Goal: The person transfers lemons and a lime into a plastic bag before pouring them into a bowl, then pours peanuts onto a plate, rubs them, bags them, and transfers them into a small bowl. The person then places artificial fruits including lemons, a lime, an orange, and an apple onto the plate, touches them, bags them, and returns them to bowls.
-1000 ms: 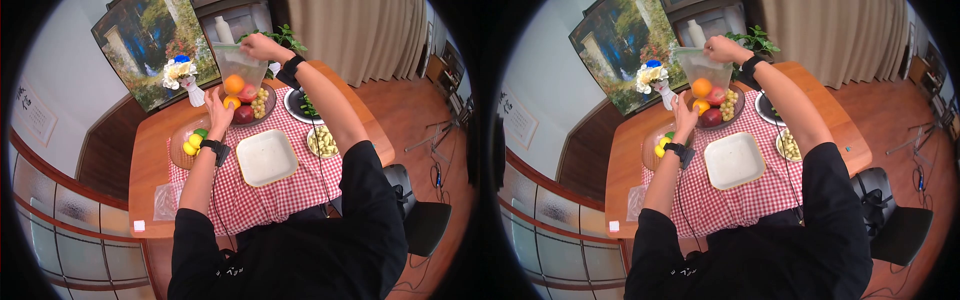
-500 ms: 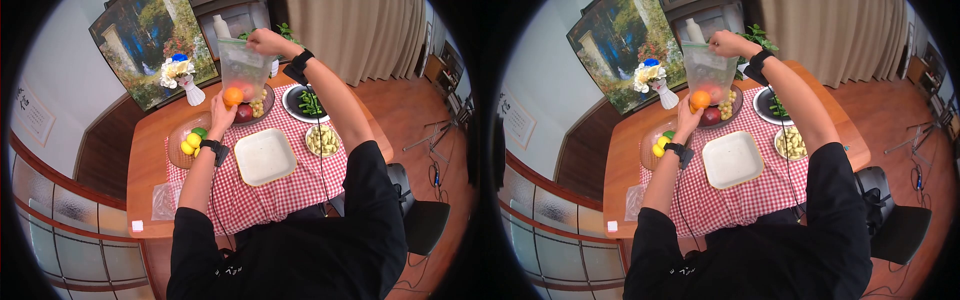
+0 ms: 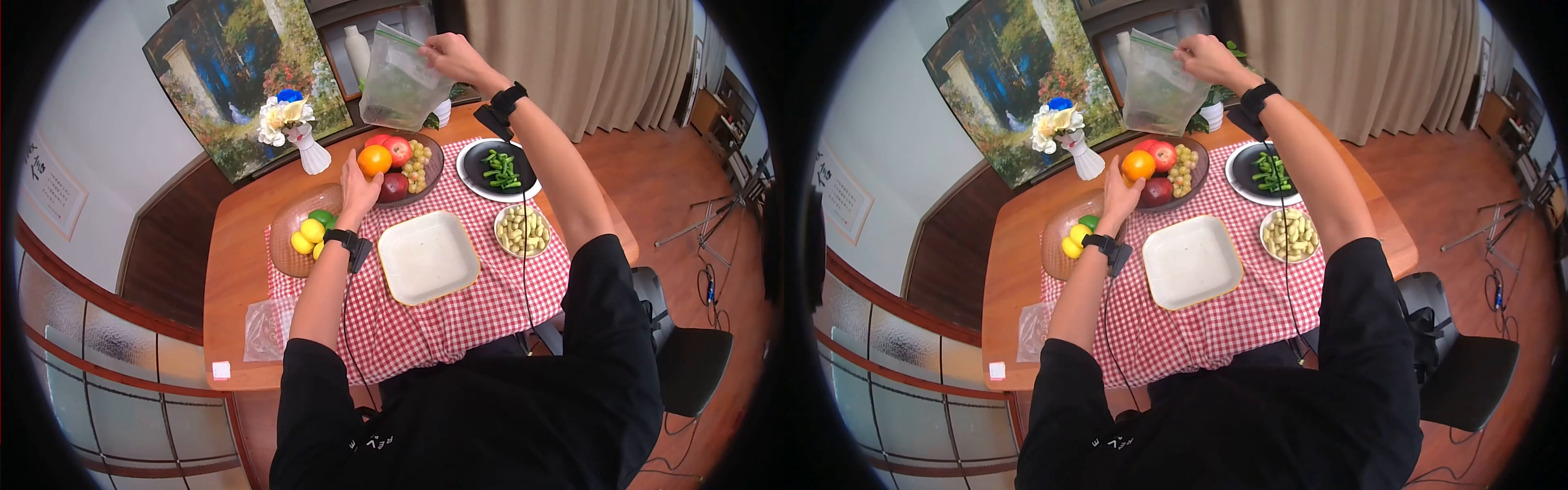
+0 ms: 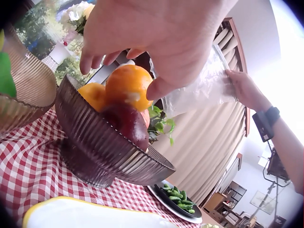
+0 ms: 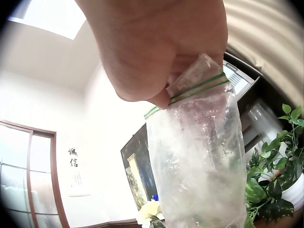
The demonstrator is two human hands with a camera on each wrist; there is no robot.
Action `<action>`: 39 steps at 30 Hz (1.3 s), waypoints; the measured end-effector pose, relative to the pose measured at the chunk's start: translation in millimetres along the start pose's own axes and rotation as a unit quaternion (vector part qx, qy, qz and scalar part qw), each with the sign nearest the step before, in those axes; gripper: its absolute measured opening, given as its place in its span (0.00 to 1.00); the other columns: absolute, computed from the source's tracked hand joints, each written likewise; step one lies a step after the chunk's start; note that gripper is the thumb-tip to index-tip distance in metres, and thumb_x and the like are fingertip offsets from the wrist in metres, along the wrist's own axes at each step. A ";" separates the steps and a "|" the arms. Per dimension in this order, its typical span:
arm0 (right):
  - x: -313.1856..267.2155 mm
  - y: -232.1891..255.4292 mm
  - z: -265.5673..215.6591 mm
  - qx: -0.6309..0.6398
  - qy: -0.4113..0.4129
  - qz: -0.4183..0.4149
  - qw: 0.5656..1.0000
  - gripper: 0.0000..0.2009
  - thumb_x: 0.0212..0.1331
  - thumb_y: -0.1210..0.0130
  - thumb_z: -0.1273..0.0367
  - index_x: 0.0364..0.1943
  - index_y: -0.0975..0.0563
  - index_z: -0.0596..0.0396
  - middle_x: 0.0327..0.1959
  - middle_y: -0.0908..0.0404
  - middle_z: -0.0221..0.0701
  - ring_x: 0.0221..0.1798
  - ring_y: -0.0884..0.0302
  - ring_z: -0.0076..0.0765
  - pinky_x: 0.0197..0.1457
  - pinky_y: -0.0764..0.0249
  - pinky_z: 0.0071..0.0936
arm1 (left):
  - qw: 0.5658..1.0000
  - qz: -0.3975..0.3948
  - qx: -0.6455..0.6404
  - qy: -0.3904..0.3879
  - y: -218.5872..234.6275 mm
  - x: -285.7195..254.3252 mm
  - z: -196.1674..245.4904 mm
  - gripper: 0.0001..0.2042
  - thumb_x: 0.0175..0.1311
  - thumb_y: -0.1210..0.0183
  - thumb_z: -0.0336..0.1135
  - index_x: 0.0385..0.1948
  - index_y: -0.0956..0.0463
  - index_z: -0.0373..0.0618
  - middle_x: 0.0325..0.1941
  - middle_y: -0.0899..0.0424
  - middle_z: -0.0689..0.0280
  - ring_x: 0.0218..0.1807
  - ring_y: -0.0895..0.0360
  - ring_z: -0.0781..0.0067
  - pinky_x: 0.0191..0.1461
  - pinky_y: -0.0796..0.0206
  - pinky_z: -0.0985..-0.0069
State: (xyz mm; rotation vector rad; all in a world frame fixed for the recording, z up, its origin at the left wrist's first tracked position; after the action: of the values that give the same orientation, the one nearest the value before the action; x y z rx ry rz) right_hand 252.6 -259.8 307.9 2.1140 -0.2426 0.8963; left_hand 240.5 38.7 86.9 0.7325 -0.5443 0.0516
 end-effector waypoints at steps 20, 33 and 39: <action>-60.4 -96.0 -28.8 0.363 -0.163 -0.090 0.913 0.18 0.76 0.42 0.59 0.48 0.13 0.63 0.41 0.11 0.31 0.38 0.16 0.25 0.44 0.21 0.28 | 0.807 0.123 -0.577 0.002 155.0 -60.5 23.2 0.05 0.79 0.40 0.30 0.47 0.19 0.39 0.47 0.12 0.59 0.48 0.14 0.66 0.56 0.20 0.68; -208.6 -102.4 -62.9 0.389 -0.130 -0.047 0.911 0.15 0.77 0.45 0.69 0.56 0.18 0.68 0.45 0.09 0.43 0.44 0.10 0.32 0.47 0.15 0.27 | 0.937 0.149 0.299 -0.099 308.6 -213.1 70.6 0.04 0.71 0.34 0.26 0.42 0.17 0.36 0.47 0.11 0.58 0.48 0.13 0.60 0.55 0.22 0.69; -255.0 -98.2 -54.3 0.332 -0.161 -0.047 0.928 0.14 0.76 0.43 0.69 0.55 0.16 0.66 0.40 0.08 0.40 0.40 0.10 0.30 0.47 0.16 0.26 | 0.909 -0.068 0.388 -0.133 173.5 -260.1 55.4 0.10 0.57 0.41 0.24 0.40 0.18 0.36 0.46 0.16 0.53 0.53 0.20 0.50 0.57 0.27 0.57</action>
State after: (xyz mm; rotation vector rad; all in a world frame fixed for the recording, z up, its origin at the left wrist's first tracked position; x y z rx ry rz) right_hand 82.5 -187.2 99.6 2.8795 0.0073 0.6145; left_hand -48.6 169.4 101.4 1.5728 -0.7382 0.0383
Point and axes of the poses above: each hand's wrist, its own x-axis towards the middle knuckle, its own y-axis out of the back of the hand, z = x × y, the point moved 1 cm from there along x, towards the middle knuckle
